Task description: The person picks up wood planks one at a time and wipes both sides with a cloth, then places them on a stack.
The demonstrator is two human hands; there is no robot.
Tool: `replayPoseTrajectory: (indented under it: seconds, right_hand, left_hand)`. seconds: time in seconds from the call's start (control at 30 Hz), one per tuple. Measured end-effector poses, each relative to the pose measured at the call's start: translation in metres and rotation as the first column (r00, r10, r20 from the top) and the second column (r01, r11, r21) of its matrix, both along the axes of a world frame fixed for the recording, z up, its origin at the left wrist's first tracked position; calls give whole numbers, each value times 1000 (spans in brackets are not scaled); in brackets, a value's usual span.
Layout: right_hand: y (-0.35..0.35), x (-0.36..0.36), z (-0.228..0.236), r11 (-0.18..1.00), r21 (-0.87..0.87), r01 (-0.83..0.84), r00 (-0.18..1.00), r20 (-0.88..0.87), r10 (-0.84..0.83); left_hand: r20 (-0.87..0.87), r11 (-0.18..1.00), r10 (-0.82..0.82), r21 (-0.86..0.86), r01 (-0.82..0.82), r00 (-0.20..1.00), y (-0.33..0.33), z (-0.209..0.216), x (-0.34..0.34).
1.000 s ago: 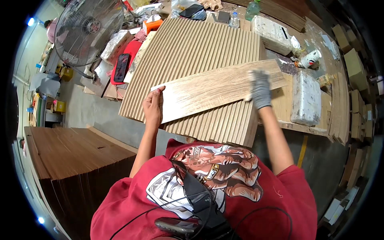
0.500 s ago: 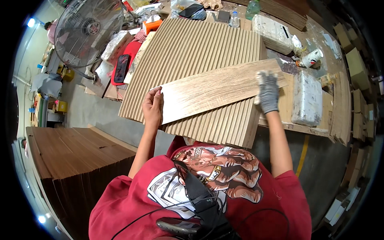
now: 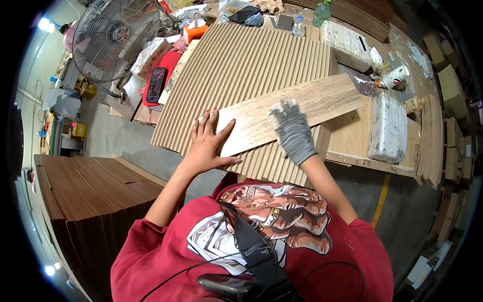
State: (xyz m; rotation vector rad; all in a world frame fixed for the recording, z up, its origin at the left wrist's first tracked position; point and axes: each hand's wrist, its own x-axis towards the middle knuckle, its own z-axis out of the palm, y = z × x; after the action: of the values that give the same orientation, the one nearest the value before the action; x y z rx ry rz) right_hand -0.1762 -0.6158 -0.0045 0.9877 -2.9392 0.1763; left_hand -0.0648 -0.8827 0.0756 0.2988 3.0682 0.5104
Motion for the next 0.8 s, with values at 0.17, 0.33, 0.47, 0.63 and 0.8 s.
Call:
replayPoseTrajectory:
  seconds: [0.17,0.33,0.47,0.63,0.8]
  right_hand:
    - [54,-27,-30,989,89,120,985,-133,-108]
    - [150,-108,-32,885,-150,441,885,-92,-456]
    - [259,-173,-94,909,-353,221,927,-213,-308]
    - [278,-200,-125,228,-774,590,807,561,-182]
    - [254,-180,-80,-90,-729,678,719,684,-122]
  left_hand:
    - [54,988,-69,-133,76,996,-4,10,-3]
    - [97,975,-92,-195,110,991,-8,12,-4]
    - [116,986,-111,-110,124,987,-8,17,-6]
    - [70,985,-154,86,148,986,-27,13,5]
    - [51,991,-85,105,79,995,-37,16,28]
